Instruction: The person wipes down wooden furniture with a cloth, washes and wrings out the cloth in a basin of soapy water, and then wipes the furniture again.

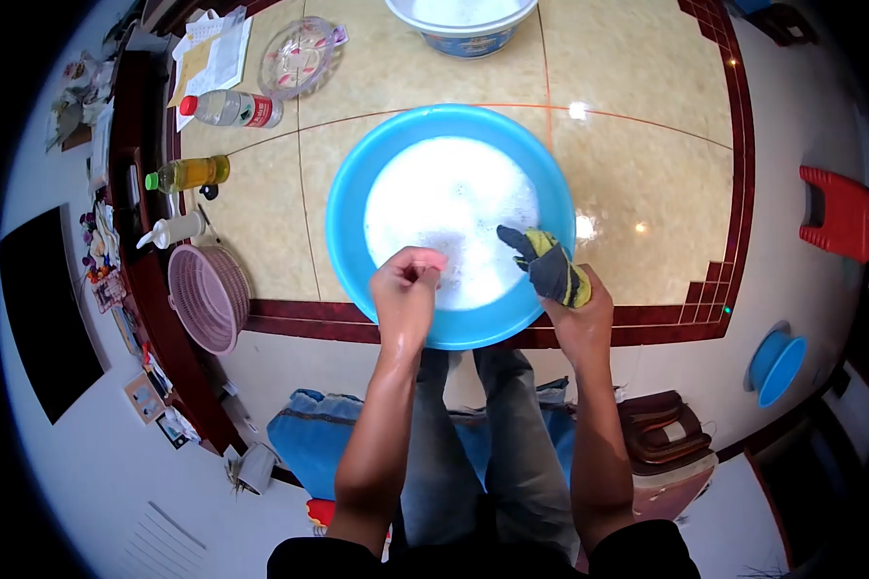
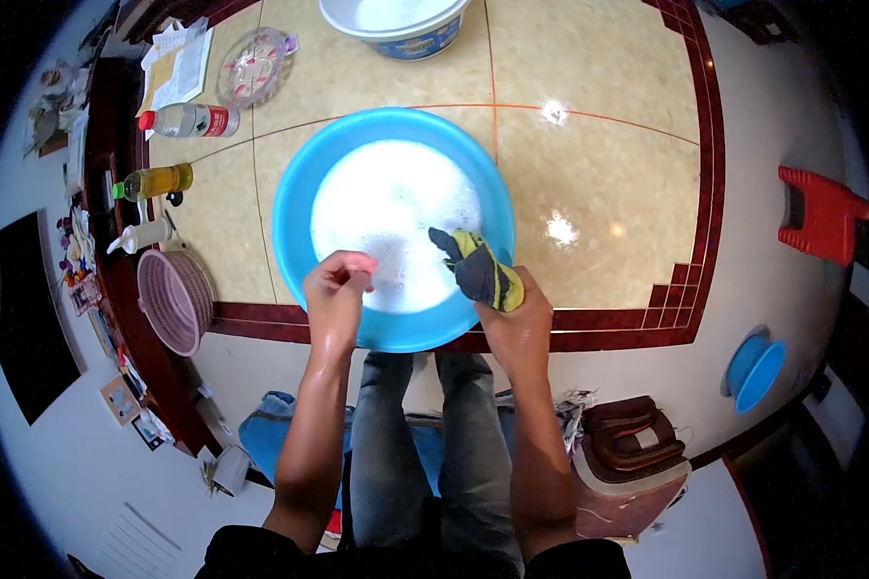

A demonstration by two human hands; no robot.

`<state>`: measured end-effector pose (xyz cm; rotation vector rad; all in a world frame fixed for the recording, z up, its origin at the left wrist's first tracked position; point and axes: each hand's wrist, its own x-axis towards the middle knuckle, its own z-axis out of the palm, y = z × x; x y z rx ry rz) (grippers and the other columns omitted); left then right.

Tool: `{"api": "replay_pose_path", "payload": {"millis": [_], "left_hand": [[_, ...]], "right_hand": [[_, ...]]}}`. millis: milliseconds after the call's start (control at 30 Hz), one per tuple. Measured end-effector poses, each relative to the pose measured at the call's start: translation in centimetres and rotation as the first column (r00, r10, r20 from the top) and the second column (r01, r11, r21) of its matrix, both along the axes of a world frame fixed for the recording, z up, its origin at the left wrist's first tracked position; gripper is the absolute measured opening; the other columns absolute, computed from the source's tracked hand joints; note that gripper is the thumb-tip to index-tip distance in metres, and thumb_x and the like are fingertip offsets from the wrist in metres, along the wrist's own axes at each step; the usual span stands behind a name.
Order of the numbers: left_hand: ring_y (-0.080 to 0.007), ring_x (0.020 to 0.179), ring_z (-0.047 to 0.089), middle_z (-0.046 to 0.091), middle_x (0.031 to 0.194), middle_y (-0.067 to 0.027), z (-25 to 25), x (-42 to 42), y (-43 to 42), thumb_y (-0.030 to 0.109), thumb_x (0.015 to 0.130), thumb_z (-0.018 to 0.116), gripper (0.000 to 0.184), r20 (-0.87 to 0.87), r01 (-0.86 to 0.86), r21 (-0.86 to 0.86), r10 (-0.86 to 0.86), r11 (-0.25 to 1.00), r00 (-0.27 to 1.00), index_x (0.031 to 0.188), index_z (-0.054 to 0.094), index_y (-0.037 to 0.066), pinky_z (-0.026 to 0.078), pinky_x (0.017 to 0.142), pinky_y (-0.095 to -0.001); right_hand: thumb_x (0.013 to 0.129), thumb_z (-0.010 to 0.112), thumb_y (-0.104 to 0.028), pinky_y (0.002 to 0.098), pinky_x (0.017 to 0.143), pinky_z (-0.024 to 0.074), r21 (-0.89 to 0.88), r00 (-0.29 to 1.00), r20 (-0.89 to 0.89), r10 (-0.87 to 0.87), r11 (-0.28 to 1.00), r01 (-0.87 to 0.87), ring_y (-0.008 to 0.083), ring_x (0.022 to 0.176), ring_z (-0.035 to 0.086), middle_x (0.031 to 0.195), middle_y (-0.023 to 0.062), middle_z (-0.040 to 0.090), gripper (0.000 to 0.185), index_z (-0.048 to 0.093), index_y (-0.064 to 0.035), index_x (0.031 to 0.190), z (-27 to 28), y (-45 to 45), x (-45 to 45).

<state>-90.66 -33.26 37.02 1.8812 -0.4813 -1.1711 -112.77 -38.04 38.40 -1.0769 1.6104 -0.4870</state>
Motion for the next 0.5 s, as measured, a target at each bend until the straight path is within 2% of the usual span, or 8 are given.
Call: {"api": "replay_pose_path", "payload": {"millis": [67,167,267,333,367,400,500], "left_hand": [[-0.0137,0.096,0.066,0.071,0.099,-0.0089,-0.6,0.3,-0.1,-0.013,0.077,0.055,0.031,0.001,0.081,0.048,-0.081,0.996,0.997,0.102,0.071,-0.005,0.046,0.077,-0.0225],[-0.0229,0.123,0.062,0.068,0.125,-0.0176,-0.8,0.0,0.4,-0.015,0.076,0.054,0.05,0.106,0.132,-0.059,-0.125,0.989,0.987,0.123,0.068,-0.004,0.048,0.097,-0.0278],[-0.0271,0.134,0.054,0.06,0.139,-0.0182,0.0,-0.7,1.0,-0.013,0.083,0.058,0.057,0.264,0.234,-0.037,-0.217,0.971,0.94,0.138,0.058,0.0,0.042,0.111,-0.033],[-0.0266,0.135,0.053,0.057,0.142,-0.0171,-0.3,-0.5,1.9,-0.007,0.087,0.063,0.059,-0.145,0.106,-0.08,-0.117,0.991,0.983,0.145,0.052,0.003,0.043,0.11,-0.0342],[-0.0264,0.135,0.052,0.056,0.144,-0.0166,-0.4,-0.2,2.4,-0.004,0.09,0.065,0.061,-0.346,0.033,-0.086,-0.061,0.996,0.936,0.148,0.048,0.004,0.044,0.109,-0.0348],[-0.0236,0.13,0.056,0.06,0.139,-0.0137,-0.3,0.4,2.9,0.005,0.095,0.069,0.057,-0.467,0.019,-0.061,-0.046,0.998,0.883,0.148,0.048,0.004,0.046,0.107,-0.0369],[-0.0205,0.119,0.062,0.064,0.132,-0.0143,1.4,2.2,4.7,0.007,0.097,0.066,0.054,-0.717,-0.091,0.061,0.107,0.994,0.689,0.148,0.049,0.003,0.051,0.101,-0.0345]], "right_hand": [[0.077,0.078,-0.003,0.0311,0.078,0.0522,0.021,1.0,0.017,-0.013,1.0,0.012,0.0153,0.082,0.066,0.087,0.0098,0.071,0.023,0.064,0.0011,0.096,0.3,-0.2,0.2],[0.079,0.079,-0.003,0.0289,0.078,0.0518,0.04,1.0,0.028,0.002,0.999,-0.003,0.0125,0.083,0.065,0.09,0.006,0.071,0.023,0.066,0.0,0.097,0.1,-0.1,0.6],[0.079,0.08,-0.004,0.0279,0.079,0.0516,0.049,0.999,0.031,0.037,0.998,-0.038,0.0112,0.084,0.064,0.092,0.0041,0.071,0.023,0.067,-0.0004,0.098,-0.3,1.1,1.7],[0.08,0.08,-0.005,0.0278,0.079,0.0516,0.043,0.998,0.045,0.043,0.998,-0.045,0.0108,0.084,0.064,0.093,0.0035,0.071,0.024,0.067,-0.0002,0.099,-0.5,2.0,3.2],[0.08,0.08,-0.005,0.0276,0.079,0.0515,0.04,0.998,0.052,0.039,0.998,-0.041,0.0105,0.084,0.064,0.092,0.003,0.071,0.025,0.067,-0.0002,0.1,-0.5,2.5,4.1],[0.08,0.081,-0.006,0.0275,0.079,0.0515,0.037,0.998,0.057,0.038,0.998,-0.04,0.0102,0.085,0.064,0.092,0.0026,0.071,0.026,0.067,-0.0001,0.1,-0.5,3.2,4.9],[0.081,0.079,-0.005,0.0269,0.08,0.0517,0.036,0.987,0.083,0.14,0.989,-0.144,0.0102,0.088,0.064,0.096,0.003,0.07,0.031,0.065,0.0004,0.109,0.2,5.5,7.5]]}}
